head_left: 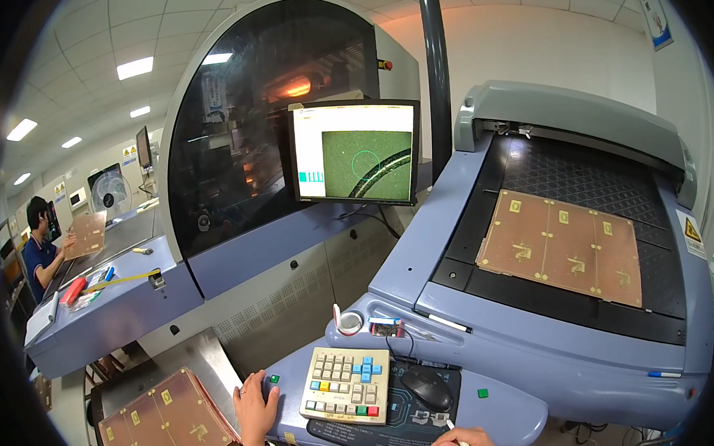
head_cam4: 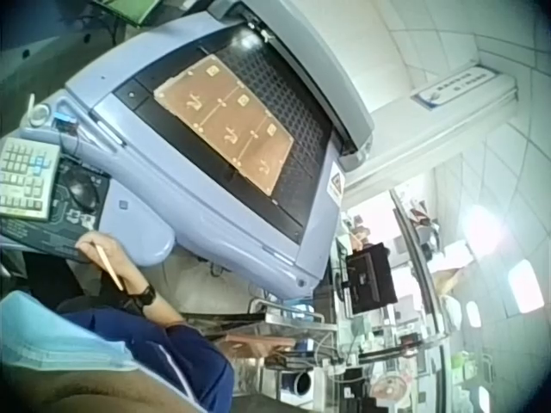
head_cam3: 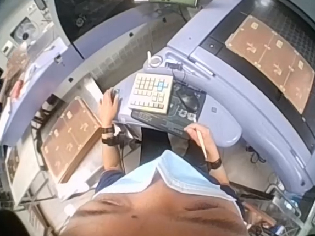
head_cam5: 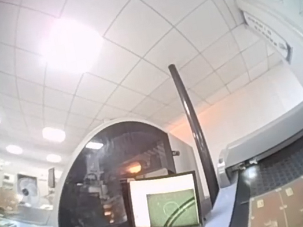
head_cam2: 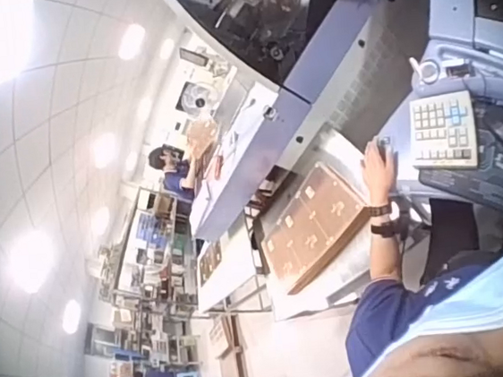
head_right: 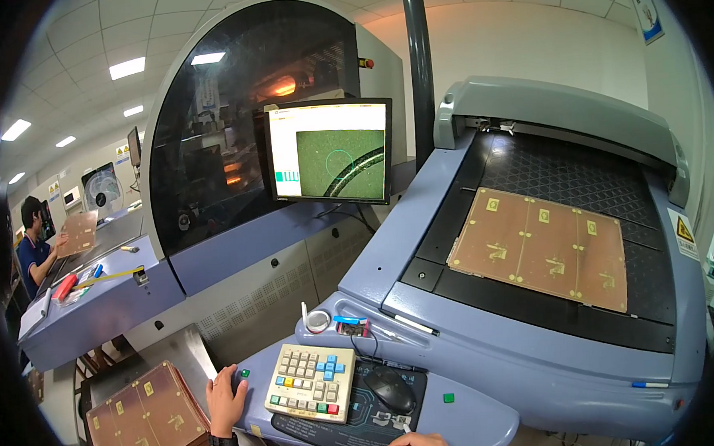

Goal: The operator inspects circuit board panels using an automated machine and a manual marking tool.

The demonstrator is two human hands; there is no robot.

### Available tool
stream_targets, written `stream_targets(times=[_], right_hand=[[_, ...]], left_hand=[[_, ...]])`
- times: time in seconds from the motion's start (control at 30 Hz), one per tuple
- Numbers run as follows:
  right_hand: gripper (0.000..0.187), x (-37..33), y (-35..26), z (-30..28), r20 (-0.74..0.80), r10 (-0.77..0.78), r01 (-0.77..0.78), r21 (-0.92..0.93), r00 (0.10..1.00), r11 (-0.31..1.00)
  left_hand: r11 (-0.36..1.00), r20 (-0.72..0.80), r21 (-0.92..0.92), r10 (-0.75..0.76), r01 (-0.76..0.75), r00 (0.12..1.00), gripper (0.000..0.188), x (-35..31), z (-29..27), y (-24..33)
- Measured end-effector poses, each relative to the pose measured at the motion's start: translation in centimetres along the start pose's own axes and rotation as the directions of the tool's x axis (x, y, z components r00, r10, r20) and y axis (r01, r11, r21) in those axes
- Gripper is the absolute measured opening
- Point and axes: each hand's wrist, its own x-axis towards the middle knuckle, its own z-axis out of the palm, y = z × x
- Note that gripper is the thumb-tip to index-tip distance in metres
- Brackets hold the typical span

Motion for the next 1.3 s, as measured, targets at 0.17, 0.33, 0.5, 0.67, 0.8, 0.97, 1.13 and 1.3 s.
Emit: stream_targets(times=[0.17,0.33,0.5,0.67,0.8,0.97,1.13,1.3], right_hand=[[0.012,-0.5,1.5,-1.0,0.070,0.386,-0.387,0.333,0.920,0.860],[0.019,-0.4,2.3,-7.7,-0.063,0.126,-0.124,0.038,0.990,0.992],[0.019,4.2,-0.2,-18.4,-0.098,-0.276,0.048,-0.878,0.956,0.476],[0.017,6.7,1.0,-28.0,-0.114,-0.305,-0.150,-0.984,0.945,-0.099],[0.010,8.6,3.2,-30.9,-0.137,-0.223,-0.205,-0.925,0.965,-0.319],[0.015,9.1,3.4,-33.5,-0.143,-0.183,-0.208,-0.887,0.973,-0.413],[0.024,8.4,3.6,-34.1,-0.033,-0.233,-0.147,-0.859,0.972,-0.491],[0.029,9.3,-1.8,-34.2,-0.151,-0.389,-0.345,-0.795,0.909,-0.498]], left_hand=[[1.000,0.002,0.009,0.015,-0.015,1.000,0.047,0.1,-0.3,-0.1],[0.950,0.126,-0.293,0.150,-0.108,0.981,0.044,1.6,-0.5,-0.8],[0.828,0.077,-0.438,0.422,-0.349,0.903,0.031,2.8,-4.9,4.0],[0.602,0.383,-0.720,0.759,-0.345,0.526,0.026,3.2,-7.7,17.6],[0.480,0.423,-0.750,0.877,-0.456,0.228,0.026,2.4,-8.3,24.9],[0.221,0.288,-0.825,0.956,-0.520,-0.051,0.026,1.9,-5.6,30.4],[0.265,0.351,-0.844,0.931,-0.466,-0.106,0.028,2.9,-3.5,32.6],[0.292,0.368,-0.757,0.930,-0.585,-0.012,0.028,6.7,-0.5,35.7]])
